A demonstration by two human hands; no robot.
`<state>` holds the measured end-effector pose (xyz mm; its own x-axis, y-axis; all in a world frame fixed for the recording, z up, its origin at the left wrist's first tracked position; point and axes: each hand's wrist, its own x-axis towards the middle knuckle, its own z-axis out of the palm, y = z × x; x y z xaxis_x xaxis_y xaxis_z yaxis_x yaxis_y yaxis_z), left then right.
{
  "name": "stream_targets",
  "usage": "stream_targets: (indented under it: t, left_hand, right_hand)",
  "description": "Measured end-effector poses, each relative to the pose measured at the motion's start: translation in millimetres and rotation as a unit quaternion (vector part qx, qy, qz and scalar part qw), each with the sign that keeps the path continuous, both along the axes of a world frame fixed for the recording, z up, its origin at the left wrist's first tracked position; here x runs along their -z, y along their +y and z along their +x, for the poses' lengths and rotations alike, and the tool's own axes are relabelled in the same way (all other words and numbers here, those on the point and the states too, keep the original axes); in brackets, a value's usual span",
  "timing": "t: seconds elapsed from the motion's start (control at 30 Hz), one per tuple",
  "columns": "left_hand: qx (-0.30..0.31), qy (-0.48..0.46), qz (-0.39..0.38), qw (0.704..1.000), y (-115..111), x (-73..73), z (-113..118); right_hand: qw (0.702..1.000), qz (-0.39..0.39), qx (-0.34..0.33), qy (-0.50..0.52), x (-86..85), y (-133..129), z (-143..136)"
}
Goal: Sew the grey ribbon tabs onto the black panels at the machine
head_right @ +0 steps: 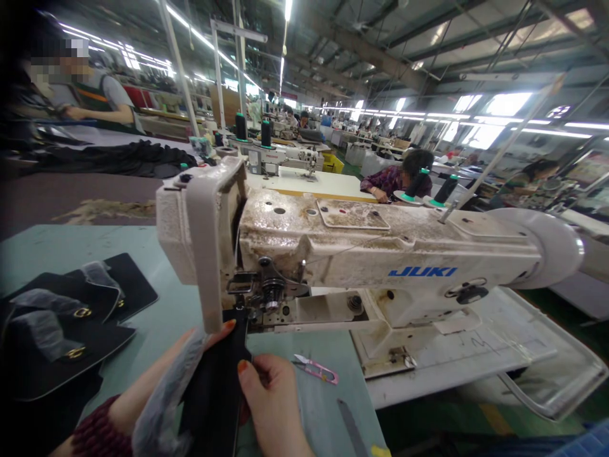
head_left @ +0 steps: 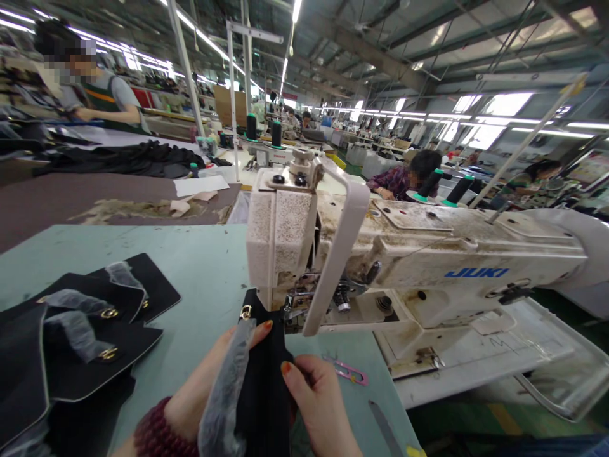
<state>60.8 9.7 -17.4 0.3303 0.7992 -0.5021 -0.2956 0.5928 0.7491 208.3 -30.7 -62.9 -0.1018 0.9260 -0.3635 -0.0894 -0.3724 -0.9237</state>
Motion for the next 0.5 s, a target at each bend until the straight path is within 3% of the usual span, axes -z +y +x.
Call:
stream_targets:
  t: [0.17, 0.5]
  left_hand:
    - [0.021, -0.027, -0.001, 0.999, 3.3, 5.3, -2.1]
    - [0.055, -0.011, 0.048, 0.997, 22.9, 9.6, -13.1]
  right_hand:
    - [1.0, -0.005, 0.0, 0.007, 6.4, 1.4, -1.0]
    - [0.999, 0.041, 0.008, 0.005, -1.7, 22.1, 0.0]
